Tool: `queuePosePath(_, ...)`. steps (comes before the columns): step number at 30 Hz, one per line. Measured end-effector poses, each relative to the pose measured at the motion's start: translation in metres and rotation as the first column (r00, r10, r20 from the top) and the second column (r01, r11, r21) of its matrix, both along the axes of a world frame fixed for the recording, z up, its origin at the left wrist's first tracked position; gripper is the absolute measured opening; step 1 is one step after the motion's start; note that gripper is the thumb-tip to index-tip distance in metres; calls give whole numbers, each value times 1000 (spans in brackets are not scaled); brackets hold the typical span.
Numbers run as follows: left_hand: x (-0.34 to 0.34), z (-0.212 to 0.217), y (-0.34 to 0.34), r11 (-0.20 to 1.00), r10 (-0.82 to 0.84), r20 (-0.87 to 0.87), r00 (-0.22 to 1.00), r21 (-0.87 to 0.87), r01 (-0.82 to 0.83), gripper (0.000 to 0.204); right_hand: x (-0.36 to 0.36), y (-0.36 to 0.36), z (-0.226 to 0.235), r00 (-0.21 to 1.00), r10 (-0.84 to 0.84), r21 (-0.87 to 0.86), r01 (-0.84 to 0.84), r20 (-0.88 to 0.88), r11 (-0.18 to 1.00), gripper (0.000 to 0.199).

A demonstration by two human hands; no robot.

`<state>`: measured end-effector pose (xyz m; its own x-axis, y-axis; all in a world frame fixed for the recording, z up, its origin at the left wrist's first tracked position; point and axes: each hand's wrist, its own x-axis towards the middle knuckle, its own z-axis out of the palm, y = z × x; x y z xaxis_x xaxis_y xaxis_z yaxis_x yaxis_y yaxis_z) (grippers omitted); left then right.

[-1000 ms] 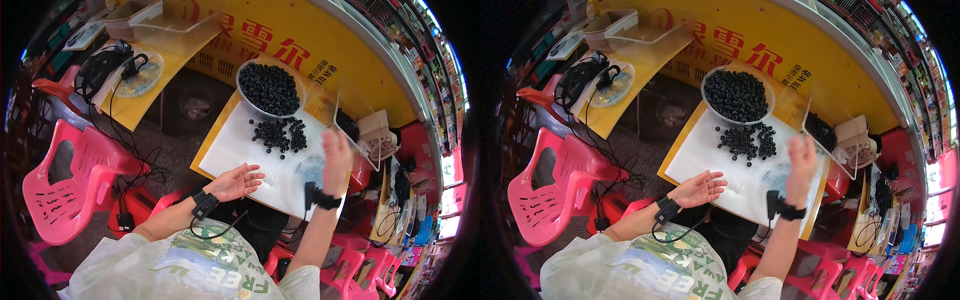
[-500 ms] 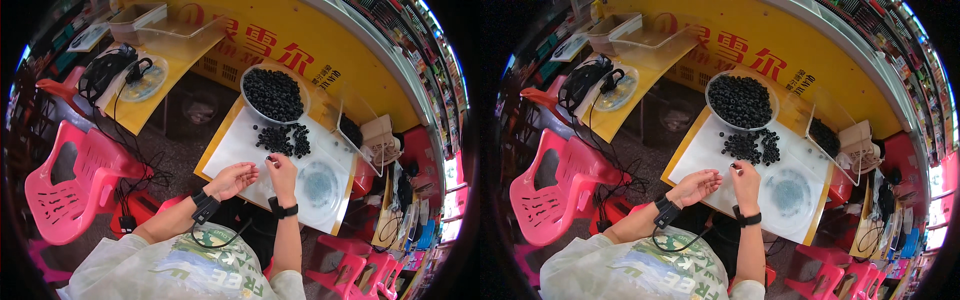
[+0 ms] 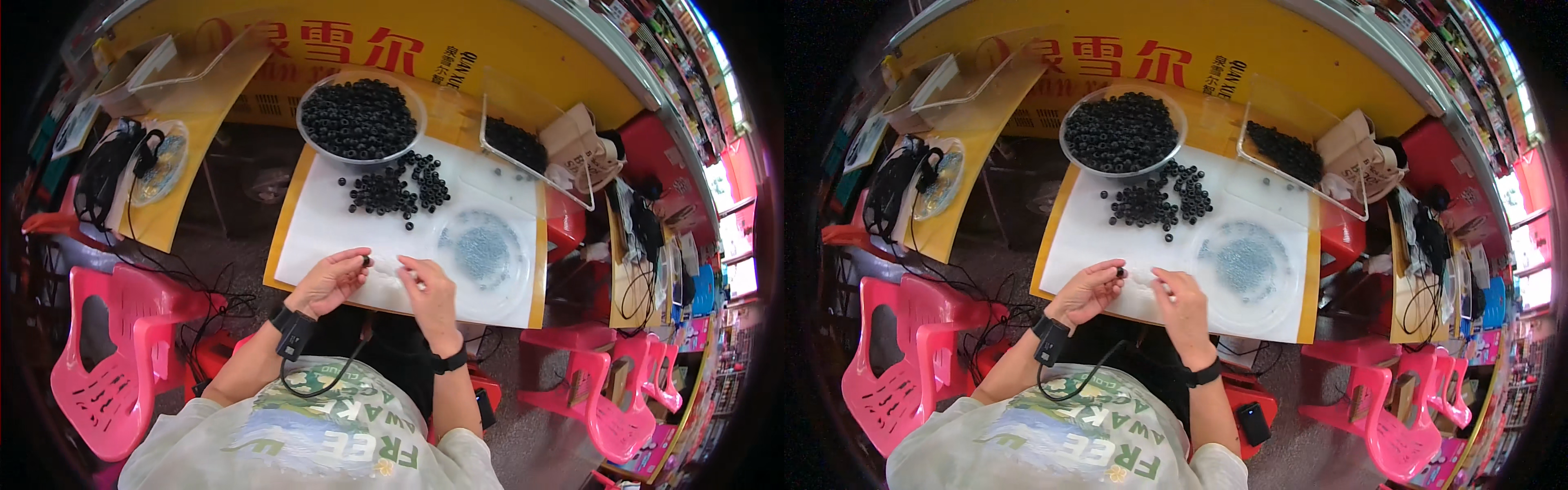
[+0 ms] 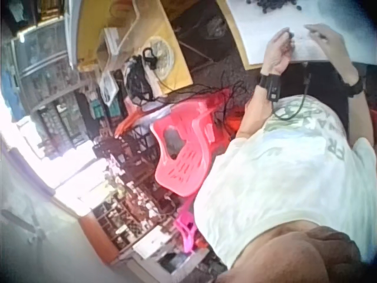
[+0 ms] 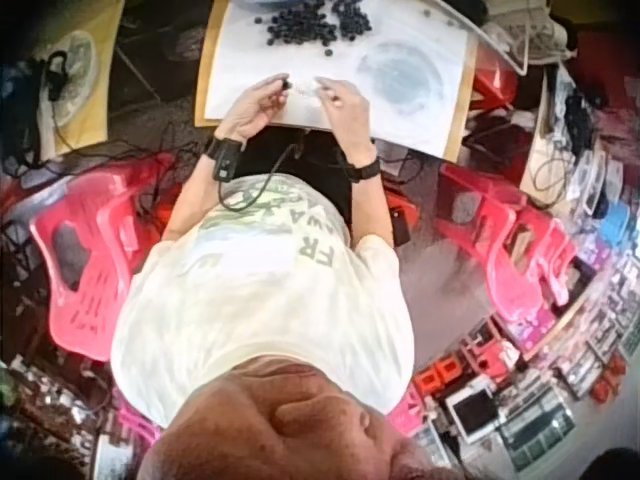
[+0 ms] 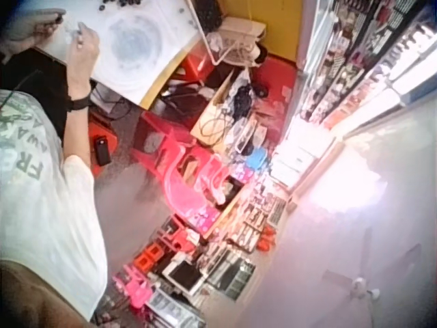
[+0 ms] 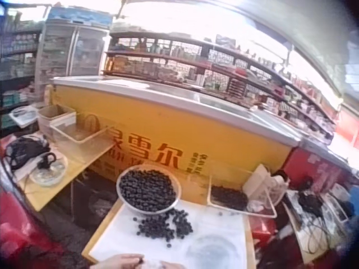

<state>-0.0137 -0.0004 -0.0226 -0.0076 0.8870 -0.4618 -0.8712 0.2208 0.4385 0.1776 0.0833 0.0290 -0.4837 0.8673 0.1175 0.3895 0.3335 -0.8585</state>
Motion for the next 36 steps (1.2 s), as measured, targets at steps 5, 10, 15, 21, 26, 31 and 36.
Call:
queuePosePath(5, 3, 3, 1, 1000, 7, -4, 1000, 18, -7, 25, 75, 35, -22, 936, -260, 405, 148, 236, 902, 11)
queuePosePath(10, 5, 2, 2, 1000, 20, -3, 1000, 17, -20, 26, 84, 42, -25, 891, -317, 468, 141, 323, 873, 11)
queuePosePath(15, 1, 5, 0, 1000, 6, 3, 1000, 23, -6, 24, 84, 45, -36, 885, -328, 490, 137, 329, 861, 11)
queuePosePath(21, 7, 14, 4, 997, -70, 0, 998, -13, 70, 22, 79, 26, -11, 917, -378, 139, 361, 125, 922, 11)
queuePosePath(26, 22, 14, 9, 978, -169, 28, 985, 127, 164, 19, 60, 10, 9, 933, -340, -155, 321, -119, 934, 9)
queuePosePath(31, 27, 28, 12, 973, -174, -21, 985, 149, 175, 19, 17, -15, 31, 976, -122, -120, 101, -183, 988, 11)
queuePosePath(36, 18, 21, 6, 979, -141, -24, 990, 147, 143, 19, -7, -22, 32, 988, 0, 1, 0, -157, 1000, 14)
